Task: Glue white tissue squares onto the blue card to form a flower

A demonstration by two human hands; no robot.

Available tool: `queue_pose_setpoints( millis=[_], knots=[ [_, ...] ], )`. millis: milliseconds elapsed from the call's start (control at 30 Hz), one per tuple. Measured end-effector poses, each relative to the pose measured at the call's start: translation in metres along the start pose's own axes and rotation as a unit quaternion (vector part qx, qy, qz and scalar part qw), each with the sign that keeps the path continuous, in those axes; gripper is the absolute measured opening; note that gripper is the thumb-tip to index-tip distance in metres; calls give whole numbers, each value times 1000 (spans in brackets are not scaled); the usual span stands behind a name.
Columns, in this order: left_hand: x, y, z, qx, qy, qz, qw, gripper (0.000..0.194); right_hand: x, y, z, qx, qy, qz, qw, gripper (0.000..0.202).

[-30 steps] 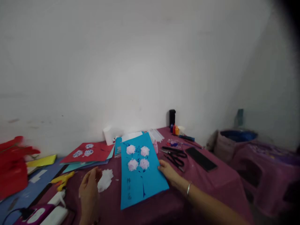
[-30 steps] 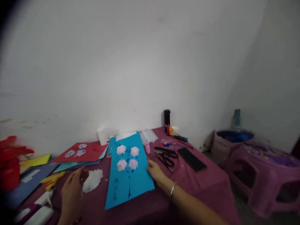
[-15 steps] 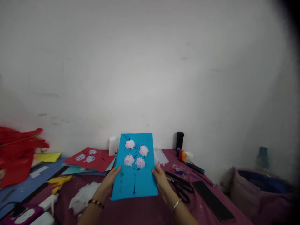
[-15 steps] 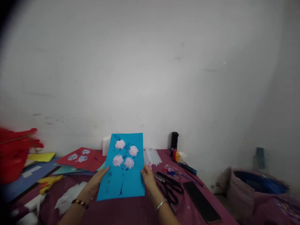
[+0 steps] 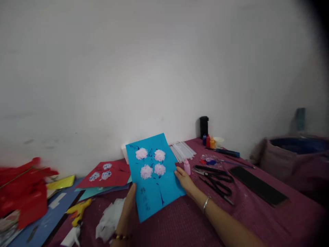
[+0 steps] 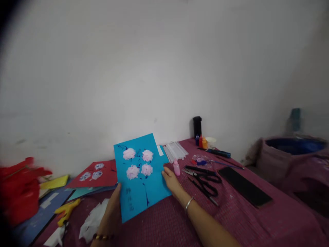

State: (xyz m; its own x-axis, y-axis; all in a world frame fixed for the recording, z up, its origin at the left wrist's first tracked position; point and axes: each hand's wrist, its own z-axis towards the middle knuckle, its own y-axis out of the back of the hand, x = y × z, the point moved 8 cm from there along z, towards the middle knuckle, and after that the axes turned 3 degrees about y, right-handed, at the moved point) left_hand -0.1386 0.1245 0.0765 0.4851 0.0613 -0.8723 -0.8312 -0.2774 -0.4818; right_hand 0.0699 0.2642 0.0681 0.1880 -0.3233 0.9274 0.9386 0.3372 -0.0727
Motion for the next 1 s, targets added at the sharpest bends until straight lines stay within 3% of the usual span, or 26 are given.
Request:
queue_pose_setpoints(
  millis=[100, 267, 467, 667, 800, 900, 1000],
  knots=[
    [7, 0, -1, -6, 24, -34, 999, 61, -14, 5, -3, -19, -24, -9, 1000, 33],
    [7, 1, 0, -34, 6, -85, 996, 61, -23, 7, -6, -9, -43, -28, 999, 33],
    [6, -12, 1, 30, -1, -141, 989, 65, -11, 10, -3, 9, -21, -47, 999, 36],
    [19, -1, 5, -42, 25, -102, 994, 46, -14, 10, -6, -14, -1, -64, 998, 32],
    [32, 5, 8, -60, 63, -85, 993, 58, -14, 8, -10, -34, 3, -67, 997, 26],
    [30, 8, 9, -60, 30, -93, 993, 64, -11, 5, -12, -35, 6, -61, 998, 24],
    [26, 8, 8, -62, 1, -94, 994, 58, -9, 2, -12, -35, 11, -50, 998, 24]
  ],
)
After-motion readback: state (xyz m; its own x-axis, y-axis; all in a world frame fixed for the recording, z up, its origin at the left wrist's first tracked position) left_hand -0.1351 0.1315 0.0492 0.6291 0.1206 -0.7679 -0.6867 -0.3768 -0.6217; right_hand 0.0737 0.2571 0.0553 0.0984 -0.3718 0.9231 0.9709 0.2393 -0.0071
